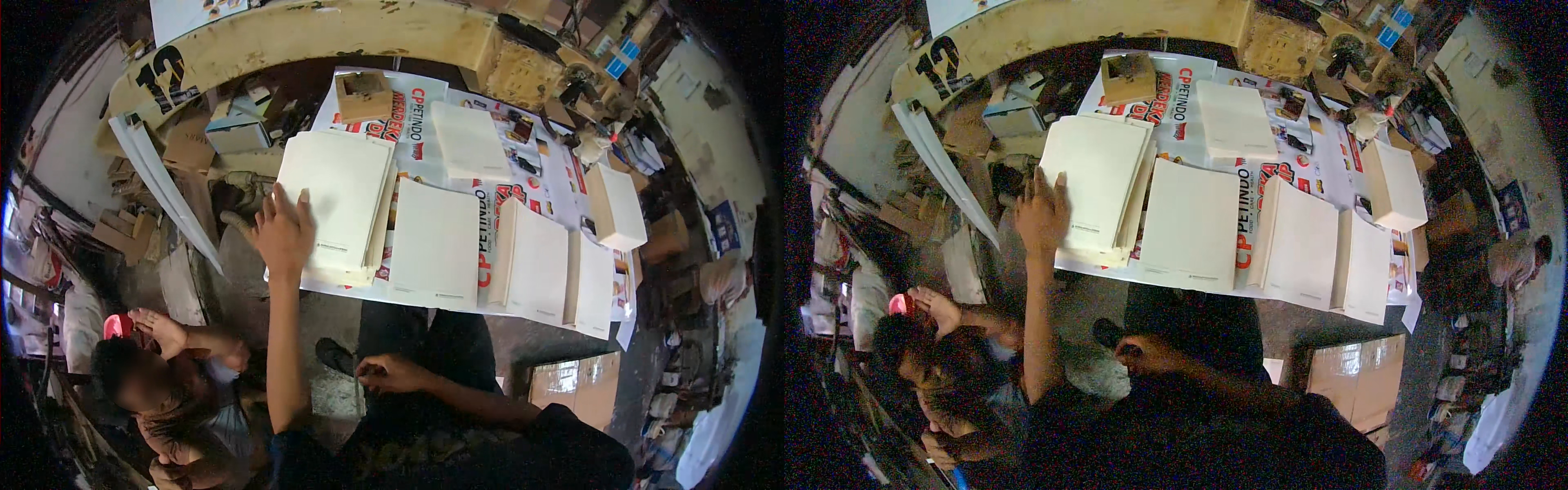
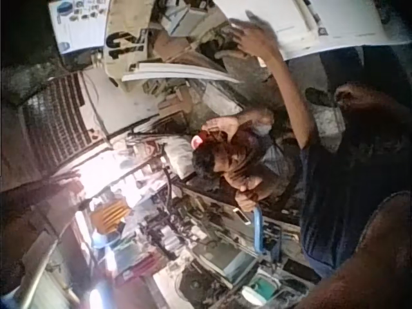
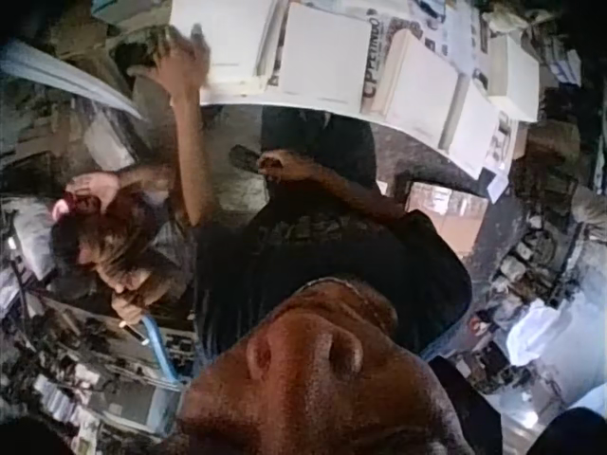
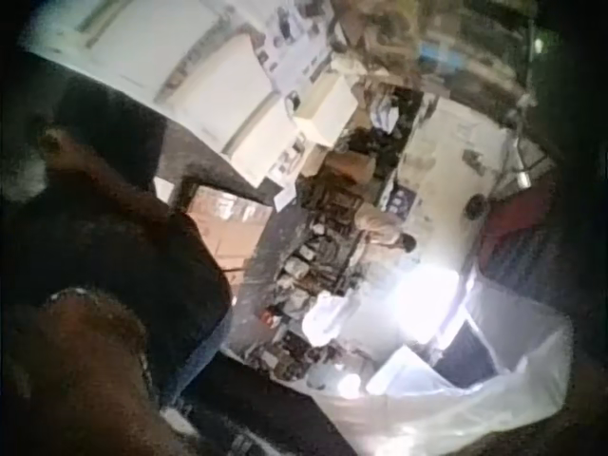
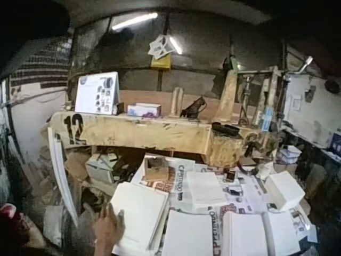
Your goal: The person sorts through several stacks of white paper covers on a table, picking them up and combining them into organized piles.
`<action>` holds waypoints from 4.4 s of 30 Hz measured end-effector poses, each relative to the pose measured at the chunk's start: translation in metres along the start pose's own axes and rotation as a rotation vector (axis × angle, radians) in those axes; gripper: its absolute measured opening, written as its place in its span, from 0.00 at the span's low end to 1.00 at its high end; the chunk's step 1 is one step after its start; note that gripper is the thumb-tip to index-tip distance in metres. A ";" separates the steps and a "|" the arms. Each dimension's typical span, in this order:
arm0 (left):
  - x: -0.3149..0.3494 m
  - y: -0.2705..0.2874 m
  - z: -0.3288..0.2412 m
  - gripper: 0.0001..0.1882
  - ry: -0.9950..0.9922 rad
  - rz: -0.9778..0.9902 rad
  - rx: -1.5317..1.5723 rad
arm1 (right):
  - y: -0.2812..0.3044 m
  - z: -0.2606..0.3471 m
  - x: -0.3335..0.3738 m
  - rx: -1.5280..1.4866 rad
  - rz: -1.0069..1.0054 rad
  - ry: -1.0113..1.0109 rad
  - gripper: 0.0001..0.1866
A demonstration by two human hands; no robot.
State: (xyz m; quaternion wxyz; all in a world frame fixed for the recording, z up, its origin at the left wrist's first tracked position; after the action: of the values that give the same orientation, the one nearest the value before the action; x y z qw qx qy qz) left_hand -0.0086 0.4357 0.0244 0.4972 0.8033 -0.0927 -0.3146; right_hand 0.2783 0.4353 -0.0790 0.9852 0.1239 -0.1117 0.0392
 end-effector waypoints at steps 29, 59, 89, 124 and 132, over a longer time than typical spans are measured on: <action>-0.043 0.035 -0.033 0.28 -0.243 -0.034 0.285 | 0.256 -0.017 0.313 0.613 -1.730 -0.312 0.13; 0.117 0.046 -0.211 0.27 -0.709 0.727 0.704 | 0.243 -0.028 0.301 -0.274 -1.422 -0.127 0.27; 0.120 0.031 -0.131 0.07 -0.028 0.661 0.950 | 0.233 -0.008 0.225 -0.415 -1.199 -0.137 0.22; 0.129 0.041 -0.303 0.27 0.061 0.890 1.421 | 0.193 0.032 0.248 -0.681 -1.158 0.231 0.34; 0.238 -0.027 -0.468 0.29 -1.376 0.461 0.572 | 0.210 0.026 0.456 -0.282 -2.083 0.283 0.19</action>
State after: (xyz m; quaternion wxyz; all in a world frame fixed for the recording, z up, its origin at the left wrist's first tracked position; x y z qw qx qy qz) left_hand 0.4531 0.6853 0.0463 0.1543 0.4850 -0.6225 -0.5946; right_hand 0.6942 0.6538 0.0997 0.5422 0.0372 0.1616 -0.8237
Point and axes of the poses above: each hand's wrist, its own x-axis away from the middle knuckle, its own y-axis out of the back of the hand, z = x × y, the point moved 1 cm from there along -x, towards the middle knuckle, and after that the axes turned 2 degrees about z, right-handed, at the moved point
